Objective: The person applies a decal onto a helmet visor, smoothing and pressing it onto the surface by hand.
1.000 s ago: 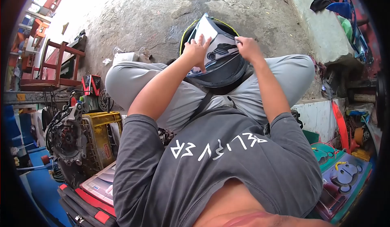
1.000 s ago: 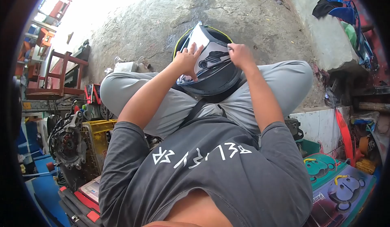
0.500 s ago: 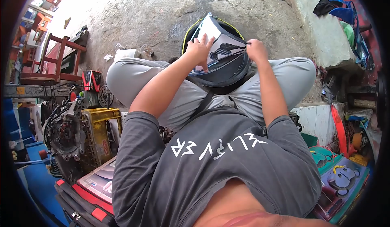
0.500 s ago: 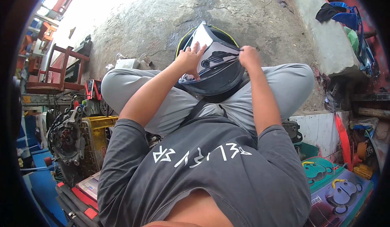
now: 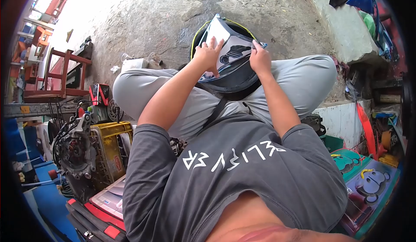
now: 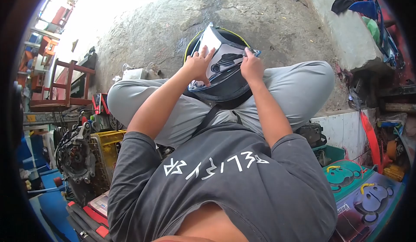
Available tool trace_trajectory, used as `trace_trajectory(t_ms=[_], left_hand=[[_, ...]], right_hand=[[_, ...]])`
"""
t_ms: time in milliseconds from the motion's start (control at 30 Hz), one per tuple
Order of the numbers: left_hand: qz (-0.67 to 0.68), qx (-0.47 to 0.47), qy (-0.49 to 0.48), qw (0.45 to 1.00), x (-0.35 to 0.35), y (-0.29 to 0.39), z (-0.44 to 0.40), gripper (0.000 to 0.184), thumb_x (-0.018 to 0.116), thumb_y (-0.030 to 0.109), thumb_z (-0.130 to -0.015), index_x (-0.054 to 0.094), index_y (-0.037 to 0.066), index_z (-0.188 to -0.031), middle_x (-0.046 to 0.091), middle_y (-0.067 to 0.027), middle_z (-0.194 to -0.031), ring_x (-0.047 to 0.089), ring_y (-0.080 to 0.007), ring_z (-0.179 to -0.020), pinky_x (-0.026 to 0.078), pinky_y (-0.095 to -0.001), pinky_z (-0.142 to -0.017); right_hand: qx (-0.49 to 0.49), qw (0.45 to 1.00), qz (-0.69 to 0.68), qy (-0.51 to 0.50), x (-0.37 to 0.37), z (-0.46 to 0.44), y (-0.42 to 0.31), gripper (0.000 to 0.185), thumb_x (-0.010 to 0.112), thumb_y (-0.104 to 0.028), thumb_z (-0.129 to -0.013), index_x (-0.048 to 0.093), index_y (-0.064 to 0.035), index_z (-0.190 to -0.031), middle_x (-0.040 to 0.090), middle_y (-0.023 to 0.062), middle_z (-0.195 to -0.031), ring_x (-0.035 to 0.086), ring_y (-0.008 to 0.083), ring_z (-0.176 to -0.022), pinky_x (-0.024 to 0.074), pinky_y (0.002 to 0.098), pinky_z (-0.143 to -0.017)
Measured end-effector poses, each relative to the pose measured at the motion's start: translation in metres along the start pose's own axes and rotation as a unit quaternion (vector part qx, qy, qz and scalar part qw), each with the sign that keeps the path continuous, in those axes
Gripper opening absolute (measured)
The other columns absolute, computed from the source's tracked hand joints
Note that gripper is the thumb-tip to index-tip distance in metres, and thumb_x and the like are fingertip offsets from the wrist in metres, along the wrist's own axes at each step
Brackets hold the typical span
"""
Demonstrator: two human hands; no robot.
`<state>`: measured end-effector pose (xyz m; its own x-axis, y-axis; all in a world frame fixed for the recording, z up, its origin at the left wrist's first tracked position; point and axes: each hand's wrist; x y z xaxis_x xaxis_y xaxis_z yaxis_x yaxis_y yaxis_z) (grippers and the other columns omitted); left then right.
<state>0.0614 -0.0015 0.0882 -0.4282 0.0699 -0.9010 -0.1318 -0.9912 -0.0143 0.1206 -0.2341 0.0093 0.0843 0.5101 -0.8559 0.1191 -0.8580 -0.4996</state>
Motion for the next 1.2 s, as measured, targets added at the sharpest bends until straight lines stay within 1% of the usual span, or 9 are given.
trace_trajectory(t_ms=[167, 200, 333, 467, 633, 800, 933, 1100, 1200], left_hand=[[0.02, -0.001, 0.004, 1.0, 0.002, 0.0, 0.002, 0.162, 0.105, 0.054, -0.053, 0.004, 0.022, -0.175, 0.017, -0.0248, -0.178, 0.037, -0.0503, -0.156, 0.043, -0.0603, -0.117], [0.013, -0.006, 0.006, 1.0, 0.006, 0.0, 0.0, 0.162, 0.105, 0.054, -0.053, 0.004, 0.022, -0.175, 0.018, -0.0248, -0.178, 0.038, -0.0504, -0.155, 0.044, -0.0606, -0.117], [0.007, -0.006, 0.004, 1.0, 0.004, 0.001, -0.001, 0.162, 0.105, 0.053, -0.053, 0.002, 0.021, -0.175, 0.018, -0.026, -0.177, 0.039, -0.0508, -0.154, 0.046, -0.0601, -0.115], [0.002, -0.006, 0.006, 1.0, 0.005, 0.001, 0.0, 0.163, 0.105, 0.053, -0.053, 0.002, 0.021, -0.175, 0.018, -0.0259, -0.177, 0.04, -0.0507, -0.153, 0.047, -0.06, -0.115], [0.006, -0.007, 0.005, 1.0, 0.001, 0.003, 0.002, 0.163, 0.105, 0.051, -0.052, 0.003, 0.02, -0.175, 0.018, -0.0265, -0.177, 0.04, -0.0515, -0.153, 0.046, -0.061, -0.115], [0.025, -0.003, 0.01, 1.0, 0.001, 0.0, 0.005, 0.163, 0.106, 0.05, -0.051, 0.004, 0.02, -0.175, 0.018, -0.026, -0.177, 0.039, -0.0517, -0.153, 0.045, -0.0608, -0.115], [0.019, -0.007, 0.009, 1.0, 0.001, 0.002, 0.003, 0.163, 0.106, 0.05, -0.051, 0.004, 0.021, -0.175, 0.017, -0.0254, -0.177, 0.039, -0.0513, -0.153, 0.045, -0.0598, -0.115], [0.027, -0.002, 0.012, 1.0, 0.001, 0.001, 0.006, 0.162, 0.106, 0.05, -0.052, 0.004, 0.022, -0.175, 0.018, -0.0253, -0.177, 0.04, -0.0514, -0.153, 0.045, -0.0601, -0.116], [0.021, -0.002, 0.011, 1.0, 0.004, 0.001, 0.004, 0.163, 0.106, 0.051, -0.051, 0.004, 0.022, -0.175, 0.017, -0.0255, -0.177, 0.04, -0.0514, -0.153, 0.045, -0.0598, -0.115]], right_hand=[[0.104, 0.986, -0.107, 0.071, 0.026, -0.02, 0.04, 0.043, 0.061, -0.031, -0.102, 0.07, -0.0212, -0.143, 0.078, 0.0202, -0.118, 0.073, 0.0423, -0.112, 0.0563, 0.0527, -0.099], [0.141, 0.984, -0.101, 0.035, 0.017, -0.022, 0.036, 0.042, 0.061, -0.033, -0.103, 0.071, -0.0221, -0.142, 0.076, 0.0181, -0.126, 0.071, 0.0408, -0.118, 0.0548, 0.0512, -0.102], [0.006, 0.998, -0.069, 0.014, -0.001, 0.005, 0.004, 0.038, 0.062, -0.033, -0.102, 0.076, -0.0207, -0.135, 0.077, 0.0217, -0.118, 0.073, 0.0432, -0.109, 0.0562, 0.0493, -0.099], [0.101, 0.994, 0.022, 0.047, -0.002, -0.012, 0.015, 0.035, 0.066, -0.029, -0.099, 0.079, -0.017, -0.129, 0.076, 0.0173, -0.12, 0.07, 0.0403, -0.113, 0.0555, 0.0502, -0.098], [-0.198, 0.972, 0.03, 0.123, 0.006, -0.006, 0.005, 0.035, 0.071, -0.02, -0.093, 0.077, -0.0055, -0.124, 0.074, 0.009, -0.13, 0.061, 0.0362, -0.125, 0.0505, 0.0469, -0.109], [-0.081, 0.992, 0.048, 0.082, 0.009, -0.021, 0.025, 0.039, 0.067, -0.02, -0.095, 0.075, -0.0035, -0.13, 0.071, 0.0113, -0.14, 0.059, 0.04, -0.135, 0.0499, 0.0464, -0.112], [-0.191, 0.977, 0.036, 0.084, 0.006, 0.0, 0.003, 0.039, 0.065, -0.02, -0.096, 0.075, -0.0029, -0.13, 0.072, 0.0129, -0.14, 0.062, 0.0416, -0.132, 0.0484, 0.0485, -0.115], [-0.07, 0.997, 0.031, 0.032, -0.003, -0.019, 0.02, 0.04, 0.062, -0.02, -0.098, 0.075, -0.003, -0.132, 0.071, 0.0151, -0.141, 0.063, 0.0395, -0.131, 0.0451, 0.047, -0.119], [-0.097, 0.993, 0.058, 0.023, -0.002, -0.014, 0.013, 0.042, 0.063, -0.021, -0.099, 0.073, -0.0031, -0.135, 0.069, 0.0146, -0.144, 0.063, 0.0394, -0.131, 0.0455, 0.0468, -0.118]])
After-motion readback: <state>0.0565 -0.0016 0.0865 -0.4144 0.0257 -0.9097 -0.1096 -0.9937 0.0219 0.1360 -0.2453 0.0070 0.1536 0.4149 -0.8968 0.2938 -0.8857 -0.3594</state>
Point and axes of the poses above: each hand's wrist, its own z-axis away from the middle knuckle, its own x-axis out of the palm, y = z × x
